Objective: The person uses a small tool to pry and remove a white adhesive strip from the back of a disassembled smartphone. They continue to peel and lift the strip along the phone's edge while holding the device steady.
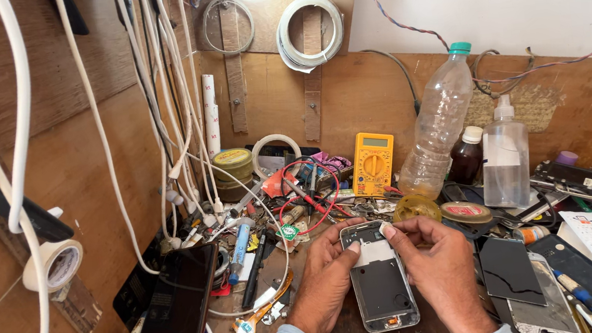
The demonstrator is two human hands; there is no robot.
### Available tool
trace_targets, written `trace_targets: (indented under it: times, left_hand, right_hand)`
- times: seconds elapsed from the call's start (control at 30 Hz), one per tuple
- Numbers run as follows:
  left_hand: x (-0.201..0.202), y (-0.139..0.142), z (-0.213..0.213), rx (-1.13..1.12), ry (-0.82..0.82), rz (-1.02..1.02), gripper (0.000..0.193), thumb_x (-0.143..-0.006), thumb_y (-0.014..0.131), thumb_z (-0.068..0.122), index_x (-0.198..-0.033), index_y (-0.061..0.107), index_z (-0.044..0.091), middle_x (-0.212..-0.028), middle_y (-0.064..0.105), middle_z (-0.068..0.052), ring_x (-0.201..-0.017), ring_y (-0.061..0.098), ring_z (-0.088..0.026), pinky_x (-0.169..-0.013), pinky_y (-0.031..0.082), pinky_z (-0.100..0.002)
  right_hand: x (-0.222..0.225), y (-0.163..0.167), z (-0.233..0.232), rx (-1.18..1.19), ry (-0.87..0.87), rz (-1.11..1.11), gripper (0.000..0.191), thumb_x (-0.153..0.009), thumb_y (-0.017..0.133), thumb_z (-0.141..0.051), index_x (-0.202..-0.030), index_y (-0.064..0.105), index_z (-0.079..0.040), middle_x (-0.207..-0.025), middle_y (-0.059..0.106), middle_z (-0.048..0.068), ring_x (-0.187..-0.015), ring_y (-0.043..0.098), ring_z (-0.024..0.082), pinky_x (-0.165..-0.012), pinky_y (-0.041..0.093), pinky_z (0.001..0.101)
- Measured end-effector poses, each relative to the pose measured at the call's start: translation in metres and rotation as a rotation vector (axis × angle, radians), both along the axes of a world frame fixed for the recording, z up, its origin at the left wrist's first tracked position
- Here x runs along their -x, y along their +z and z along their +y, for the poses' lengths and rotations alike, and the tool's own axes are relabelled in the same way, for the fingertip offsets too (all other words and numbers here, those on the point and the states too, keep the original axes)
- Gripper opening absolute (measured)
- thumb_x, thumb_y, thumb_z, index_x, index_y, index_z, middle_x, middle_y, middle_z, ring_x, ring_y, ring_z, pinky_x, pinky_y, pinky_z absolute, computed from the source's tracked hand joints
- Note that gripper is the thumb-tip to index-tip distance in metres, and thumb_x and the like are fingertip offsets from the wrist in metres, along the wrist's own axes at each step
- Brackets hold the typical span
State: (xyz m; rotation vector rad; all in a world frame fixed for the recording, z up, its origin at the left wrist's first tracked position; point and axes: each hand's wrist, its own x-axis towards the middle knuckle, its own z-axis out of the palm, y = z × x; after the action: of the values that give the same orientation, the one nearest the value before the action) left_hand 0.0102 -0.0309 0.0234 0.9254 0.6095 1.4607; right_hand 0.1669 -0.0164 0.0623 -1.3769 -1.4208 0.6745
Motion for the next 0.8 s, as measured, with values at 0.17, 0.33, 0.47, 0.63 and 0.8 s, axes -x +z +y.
trace_targets:
  times: [0.17,0.33,0.47,0.63,0.8]
  left_hand:
    - [0.0003,0.0012,0.0009,0.037,0.025,-0.001,0.044,-0.092,0.054,-0.003,-0.136,0.058,0.0,-0.112,0.074,-0.012,-0.099,0.071,-0.015,-0.09,0.057,-0.029]
    - [0.0,0.0002,0.002,0.073,0.086,0.009,0.046,-0.086,0.058,-0.006,-0.132,0.057,-0.002,-0.113,0.075,-0.013,-0.103,0.072,-0.017,-0.094,0.057,-0.03]
    - [-0.0015,-0.0005,0.0024,0.073,0.105,-0.006,0.047,-0.085,0.06,-0.008,-0.131,0.055,-0.002,-0.112,0.074,-0.014,-0.103,0.071,-0.018,-0.093,0.057,-0.031]
    - [-0.0023,0.0011,-0.0011,0.069,0.088,-0.026,0.049,-0.085,0.059,-0.008,-0.133,0.058,0.001,-0.112,0.074,-0.013,-0.102,0.071,-0.017,-0.093,0.056,-0.03]
    - [-0.0026,0.0045,-0.0018,0.055,0.062,-0.024,0.049,-0.084,0.059,-0.009,-0.132,0.061,0.001,-0.11,0.075,-0.013,-0.099,0.071,-0.017,-0.092,0.057,-0.031]
  right_hand:
    - [-0.0013,0.0036,-0.0016,0.007,-0.022,0.009,0.026,-0.086,0.079,-0.022,-0.1,0.08,-0.001,-0.069,0.076,0.006,-0.047,0.059,0.009,-0.041,0.045,0.0281]
    - [-0.0059,0.0065,-0.0021,-0.019,-0.052,-0.039,0.028,-0.088,0.075,-0.02,-0.111,0.076,-0.005,-0.068,0.072,0.006,-0.045,0.058,0.01,-0.041,0.043,0.0281]
    - [-0.005,0.0048,-0.0022,-0.029,-0.037,-0.088,0.028,-0.088,0.075,-0.021,-0.11,0.077,-0.005,-0.068,0.073,0.004,-0.044,0.06,0.01,-0.042,0.046,0.0281]
    - [0.0,0.0014,-0.0023,-0.099,-0.062,-0.218,0.026,-0.088,0.077,-0.024,-0.107,0.078,-0.007,-0.068,0.076,0.006,-0.05,0.066,0.013,-0.05,0.05,0.032]
    - [0.0026,0.0039,-0.003,-0.097,-0.082,-0.295,0.026,-0.086,0.076,-0.023,-0.109,0.079,-0.009,-0.072,0.079,0.008,-0.06,0.072,0.015,-0.061,0.056,0.0331]
